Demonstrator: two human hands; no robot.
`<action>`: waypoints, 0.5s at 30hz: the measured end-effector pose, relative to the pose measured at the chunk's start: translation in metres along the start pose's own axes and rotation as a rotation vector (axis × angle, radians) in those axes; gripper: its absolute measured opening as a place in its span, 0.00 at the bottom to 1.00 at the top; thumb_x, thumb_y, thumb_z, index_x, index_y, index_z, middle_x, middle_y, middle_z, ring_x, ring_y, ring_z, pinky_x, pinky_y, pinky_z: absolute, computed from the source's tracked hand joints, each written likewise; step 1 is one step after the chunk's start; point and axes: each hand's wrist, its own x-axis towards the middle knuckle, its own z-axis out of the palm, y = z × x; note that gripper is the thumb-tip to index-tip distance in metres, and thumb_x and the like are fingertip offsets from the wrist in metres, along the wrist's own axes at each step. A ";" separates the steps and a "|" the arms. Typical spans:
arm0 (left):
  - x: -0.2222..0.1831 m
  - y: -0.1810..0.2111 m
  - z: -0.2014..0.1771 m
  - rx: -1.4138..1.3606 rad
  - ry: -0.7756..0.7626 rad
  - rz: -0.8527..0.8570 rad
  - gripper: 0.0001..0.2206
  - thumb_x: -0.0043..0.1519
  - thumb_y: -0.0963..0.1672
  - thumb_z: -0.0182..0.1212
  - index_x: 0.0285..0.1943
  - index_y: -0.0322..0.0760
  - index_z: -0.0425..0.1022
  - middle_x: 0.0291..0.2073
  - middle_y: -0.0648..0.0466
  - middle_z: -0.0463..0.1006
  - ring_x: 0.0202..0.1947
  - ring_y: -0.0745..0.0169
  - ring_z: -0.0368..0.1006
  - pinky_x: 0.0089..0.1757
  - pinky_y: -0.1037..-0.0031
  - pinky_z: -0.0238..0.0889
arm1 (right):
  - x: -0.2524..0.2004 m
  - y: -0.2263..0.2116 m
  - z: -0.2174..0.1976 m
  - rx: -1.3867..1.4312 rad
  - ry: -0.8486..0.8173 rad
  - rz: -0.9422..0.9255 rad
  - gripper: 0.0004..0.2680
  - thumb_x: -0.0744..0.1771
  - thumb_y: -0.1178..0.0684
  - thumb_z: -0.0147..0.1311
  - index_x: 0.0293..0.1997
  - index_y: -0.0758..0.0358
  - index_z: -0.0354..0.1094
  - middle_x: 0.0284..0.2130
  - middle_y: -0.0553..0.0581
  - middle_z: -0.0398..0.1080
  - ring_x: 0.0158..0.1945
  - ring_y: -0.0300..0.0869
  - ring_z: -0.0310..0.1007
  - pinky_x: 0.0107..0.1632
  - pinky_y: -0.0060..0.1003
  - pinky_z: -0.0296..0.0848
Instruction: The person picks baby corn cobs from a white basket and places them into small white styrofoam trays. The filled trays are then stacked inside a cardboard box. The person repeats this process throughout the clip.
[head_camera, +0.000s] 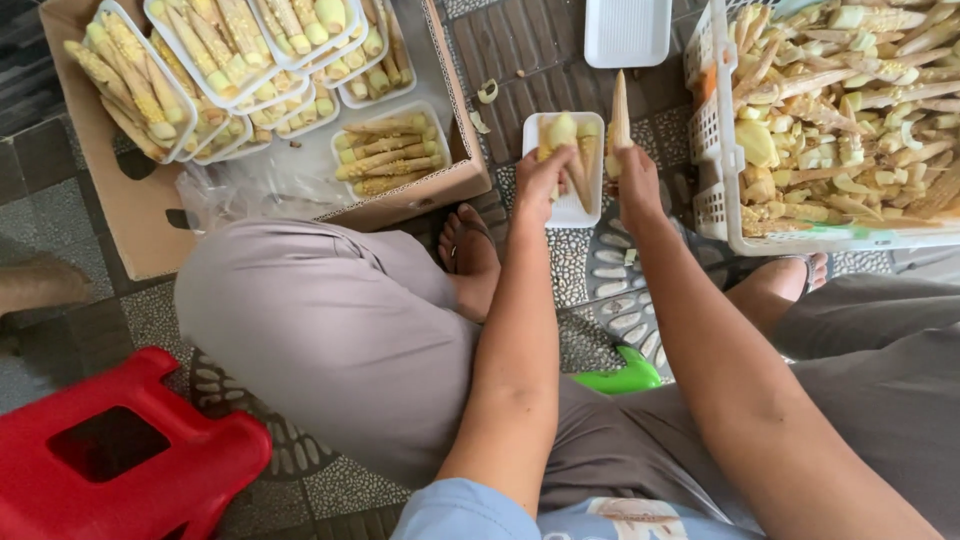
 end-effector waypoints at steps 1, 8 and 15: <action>0.002 0.002 -0.005 0.001 0.000 -0.003 0.21 0.48 0.46 0.76 0.44 0.28 0.76 0.21 0.50 0.71 0.17 0.62 0.70 0.19 0.72 0.70 | -0.006 0.005 -0.002 0.000 0.002 0.003 0.21 0.66 0.38 0.57 0.60 0.60 0.68 0.35 0.59 0.67 0.34 0.44 0.70 0.35 0.40 0.74; 0.028 0.005 -0.028 0.286 0.343 0.104 0.24 0.42 0.46 0.78 0.48 0.34 0.79 0.35 0.46 0.81 0.39 0.52 0.80 0.37 0.65 0.73 | -0.022 0.054 -0.017 -0.352 -0.087 0.188 0.15 0.62 0.48 0.62 0.52 0.60 0.75 0.35 0.60 0.73 0.33 0.45 0.74 0.34 0.42 0.79; 0.002 0.027 -0.020 0.695 0.261 -0.051 0.23 0.55 0.45 0.68 0.59 0.34 0.74 0.56 0.43 0.79 0.60 0.47 0.75 0.58 0.58 0.71 | -0.026 0.056 -0.022 -0.301 -0.133 0.223 0.15 0.62 0.53 0.63 0.51 0.70 0.70 0.36 0.62 0.69 0.28 0.46 0.75 0.28 0.40 0.80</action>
